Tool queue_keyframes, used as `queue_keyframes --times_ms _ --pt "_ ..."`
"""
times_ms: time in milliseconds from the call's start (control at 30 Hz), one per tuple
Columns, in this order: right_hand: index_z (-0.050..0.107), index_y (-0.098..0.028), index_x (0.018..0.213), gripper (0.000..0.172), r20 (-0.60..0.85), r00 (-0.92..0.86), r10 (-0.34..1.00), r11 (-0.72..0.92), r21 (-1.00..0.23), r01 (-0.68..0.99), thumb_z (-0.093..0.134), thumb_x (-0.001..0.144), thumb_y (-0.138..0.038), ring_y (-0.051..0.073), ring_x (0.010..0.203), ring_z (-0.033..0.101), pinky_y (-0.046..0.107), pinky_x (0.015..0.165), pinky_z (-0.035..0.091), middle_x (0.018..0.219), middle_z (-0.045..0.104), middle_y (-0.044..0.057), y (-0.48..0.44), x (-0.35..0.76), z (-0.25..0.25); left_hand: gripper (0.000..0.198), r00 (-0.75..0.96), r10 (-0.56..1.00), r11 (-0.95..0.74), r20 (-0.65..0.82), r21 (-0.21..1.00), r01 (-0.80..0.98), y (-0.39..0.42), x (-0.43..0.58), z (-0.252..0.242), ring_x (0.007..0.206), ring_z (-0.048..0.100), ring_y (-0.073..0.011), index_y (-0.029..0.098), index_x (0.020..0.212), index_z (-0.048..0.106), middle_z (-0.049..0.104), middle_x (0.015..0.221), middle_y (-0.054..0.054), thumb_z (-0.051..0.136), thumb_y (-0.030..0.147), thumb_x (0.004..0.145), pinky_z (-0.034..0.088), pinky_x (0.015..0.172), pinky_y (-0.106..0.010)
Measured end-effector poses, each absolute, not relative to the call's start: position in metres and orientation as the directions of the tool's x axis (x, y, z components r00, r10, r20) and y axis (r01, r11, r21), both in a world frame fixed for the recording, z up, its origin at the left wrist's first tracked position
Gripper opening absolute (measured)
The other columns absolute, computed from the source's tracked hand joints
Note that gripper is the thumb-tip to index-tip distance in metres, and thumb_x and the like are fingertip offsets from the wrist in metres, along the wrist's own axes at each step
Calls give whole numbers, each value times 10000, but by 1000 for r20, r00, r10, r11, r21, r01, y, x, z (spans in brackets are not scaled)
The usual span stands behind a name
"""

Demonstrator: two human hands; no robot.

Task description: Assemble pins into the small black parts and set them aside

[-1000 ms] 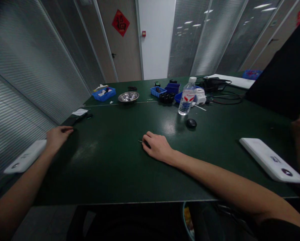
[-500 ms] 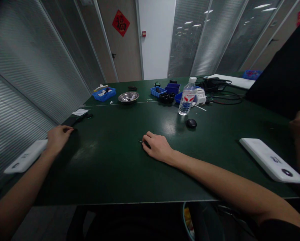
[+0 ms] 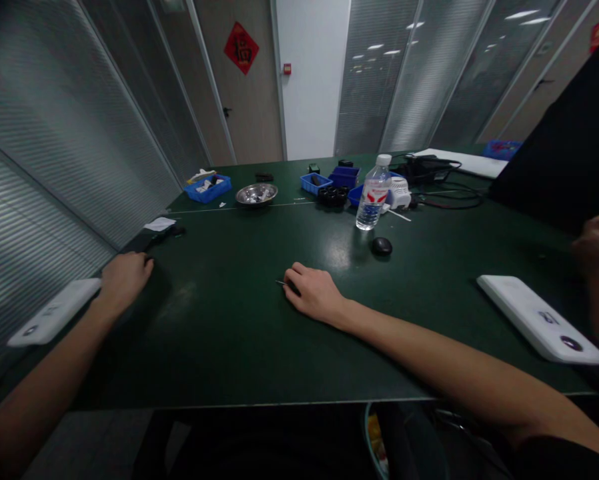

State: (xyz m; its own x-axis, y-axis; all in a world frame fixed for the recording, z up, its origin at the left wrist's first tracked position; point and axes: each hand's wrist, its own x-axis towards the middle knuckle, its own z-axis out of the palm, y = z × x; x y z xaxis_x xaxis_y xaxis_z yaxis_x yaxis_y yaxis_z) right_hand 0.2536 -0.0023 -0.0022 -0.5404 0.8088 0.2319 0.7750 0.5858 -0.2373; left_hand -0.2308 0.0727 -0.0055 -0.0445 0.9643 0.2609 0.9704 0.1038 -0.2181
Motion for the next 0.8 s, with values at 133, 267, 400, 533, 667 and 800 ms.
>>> queue_keyframes --times_ms 133,267,400,533,667,800 --pt "617 -208 1088 174 233 -542 807 588 -235 774 529 1001 -330 149 789 568 276 631 357 1057 619 42 -1 253 -3 515 -63 960 127 271 -226 966 72 -227 -4 903 619 -344 65 934 710 658 970 -224 334 408 1009 508 756 -429" --pt "615 -209 1081 175 237 -538 809 584 -233 777 526 1001 -337 146 775 564 275 621 348 1048 618 38 -1 253 -4 521 -38 958 105 286 -224 969 72 -227 -4 942 609 -326 72 939 702 646 1023 -216 305 398 1023 498 795 -406" --pt "619 -209 1081 179 223 -536 814 578 -237 781 521 1006 -339 144 779 570 272 624 354 1058 618 40 -2 253 -4 484 -35 955 99 295 -204 974 74 -231 -5 912 614 -309 67 968 685 652 984 -192 316 378 1020 494 796 -391" --pt "620 -206 1079 179 217 -535 816 575 -228 785 517 1011 -336 149 796 580 276 639 369 1059 618 43 -3 252 -1 469 -45 953 104 300 -182 978 77 -235 -6 914 614 -301 61 968 678 652 1002 -198 332 373 1019 487 806 -383" --pt "624 -208 1093 188 189 -534 824 566 -230 791 512 1015 -337 157 806 590 276 640 381 1068 622 52 -4 252 1 405 -42 959 90 281 -159 983 80 -241 -7 914 617 -293 66 974 675 651 1001 -189 368 328 1005 481 797 -367" --pt "627 -207 1110 199 180 -531 828 560 -228 797 512 1016 -339 160 808 592 271 637 382 1082 624 59 -5 251 2 328 -43 964 80 261 -134 988 83 -248 -7 940 616 -290 75 1009 674 653 1037 -186 404 260 976 478 820 -368"
